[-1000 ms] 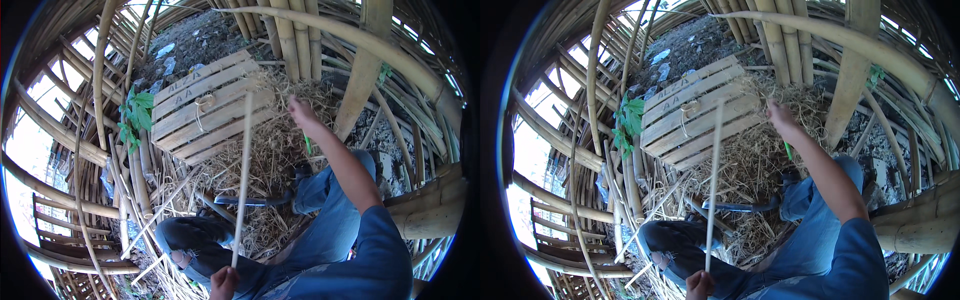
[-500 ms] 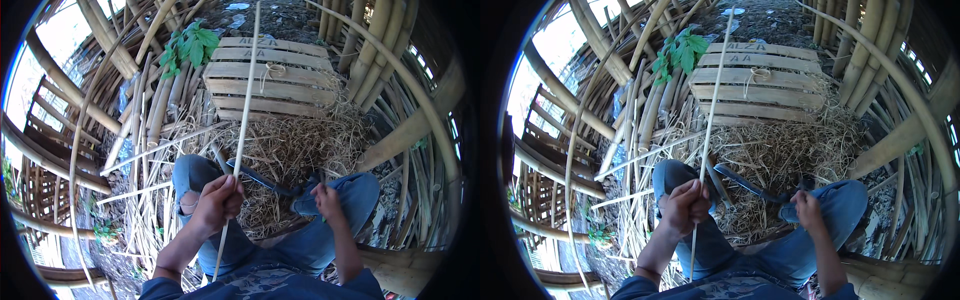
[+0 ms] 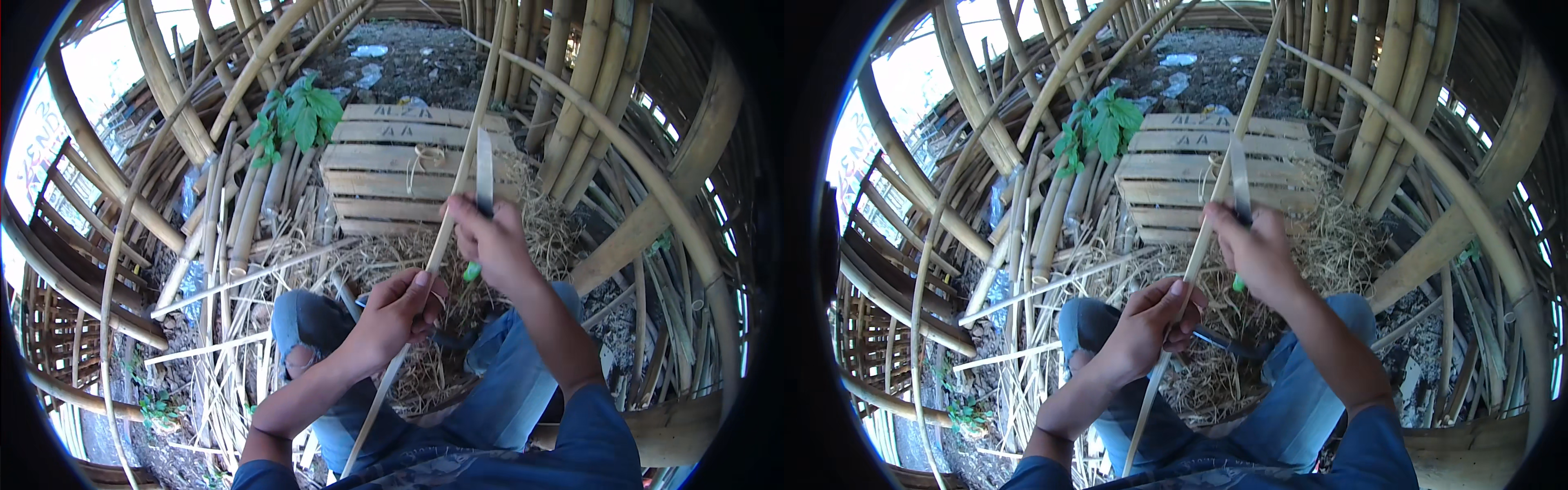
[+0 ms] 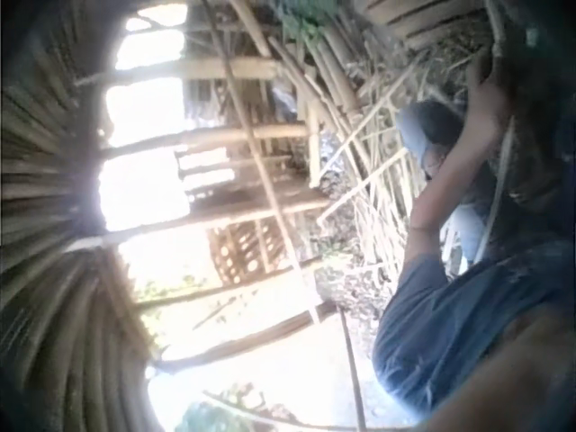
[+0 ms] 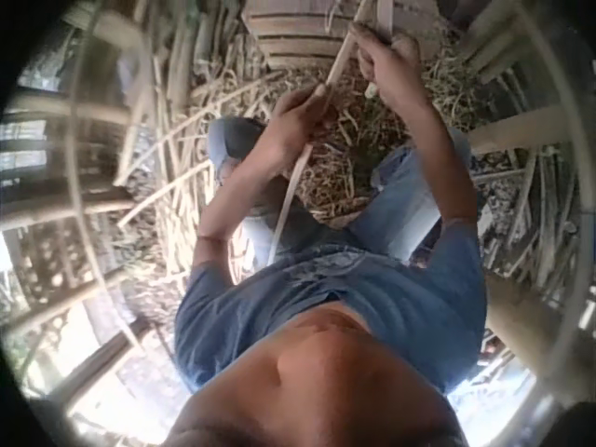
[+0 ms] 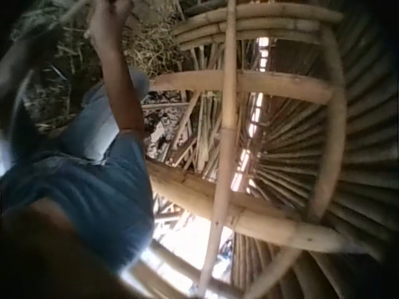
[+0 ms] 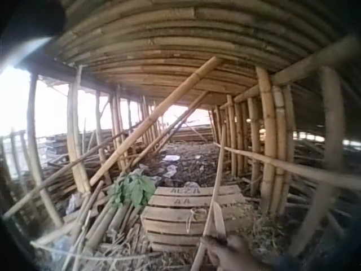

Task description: Shaving and smoothing a thin strip of bamboo using a small knife while sitting in a bamboo structure.

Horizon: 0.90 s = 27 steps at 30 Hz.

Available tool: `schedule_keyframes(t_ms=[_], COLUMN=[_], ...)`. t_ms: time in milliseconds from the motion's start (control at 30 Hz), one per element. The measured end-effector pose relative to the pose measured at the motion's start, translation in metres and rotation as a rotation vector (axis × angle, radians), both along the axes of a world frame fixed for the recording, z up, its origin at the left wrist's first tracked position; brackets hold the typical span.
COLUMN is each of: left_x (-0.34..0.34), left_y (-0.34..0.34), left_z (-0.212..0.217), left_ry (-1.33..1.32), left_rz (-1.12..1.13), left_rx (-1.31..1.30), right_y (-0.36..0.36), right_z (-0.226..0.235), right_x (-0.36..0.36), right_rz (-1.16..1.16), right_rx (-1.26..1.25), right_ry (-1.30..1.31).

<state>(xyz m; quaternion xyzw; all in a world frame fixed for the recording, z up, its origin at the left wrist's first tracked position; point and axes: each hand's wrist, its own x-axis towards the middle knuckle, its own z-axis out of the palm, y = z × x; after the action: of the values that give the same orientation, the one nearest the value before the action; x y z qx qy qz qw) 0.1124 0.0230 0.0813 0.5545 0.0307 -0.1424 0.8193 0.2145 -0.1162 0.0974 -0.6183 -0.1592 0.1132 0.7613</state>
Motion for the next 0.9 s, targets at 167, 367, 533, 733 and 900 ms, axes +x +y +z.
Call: schedule_keyframes(t_ms=[167, 367, 533, 733, 900], left_x=[0.029, 0.064, 0.071, 0.084, 0.094], left_y=[0.008, 0.020, 0.022, 0.020, 0.021], left_z=[0.033, 0.033, 0.016, 0.007, 0.010], left_ry=[-0.121, -0.241, -0.188, -0.102, 0.029], left_rz=[0.075, 0.213, 0.266, 0.306, 0.252], left_rx=[0.077, 0.109, 0.100, 0.073, -0.015], right_y=[0.009, 0.018, 0.016, 0.014, 0.008], right_z=[0.037, 0.001, -0.008, -0.027, -0.037], right_x=[0.047, 0.056, 0.054, 0.064, 0.084], right_rz=[0.003, -0.194, -0.174, -0.167, -0.205], right_rx=[-0.021, -0.560, -0.834, -0.883, -0.920], right_ry=[-0.200, -1.006, -1.207, -1.269, -1.444])
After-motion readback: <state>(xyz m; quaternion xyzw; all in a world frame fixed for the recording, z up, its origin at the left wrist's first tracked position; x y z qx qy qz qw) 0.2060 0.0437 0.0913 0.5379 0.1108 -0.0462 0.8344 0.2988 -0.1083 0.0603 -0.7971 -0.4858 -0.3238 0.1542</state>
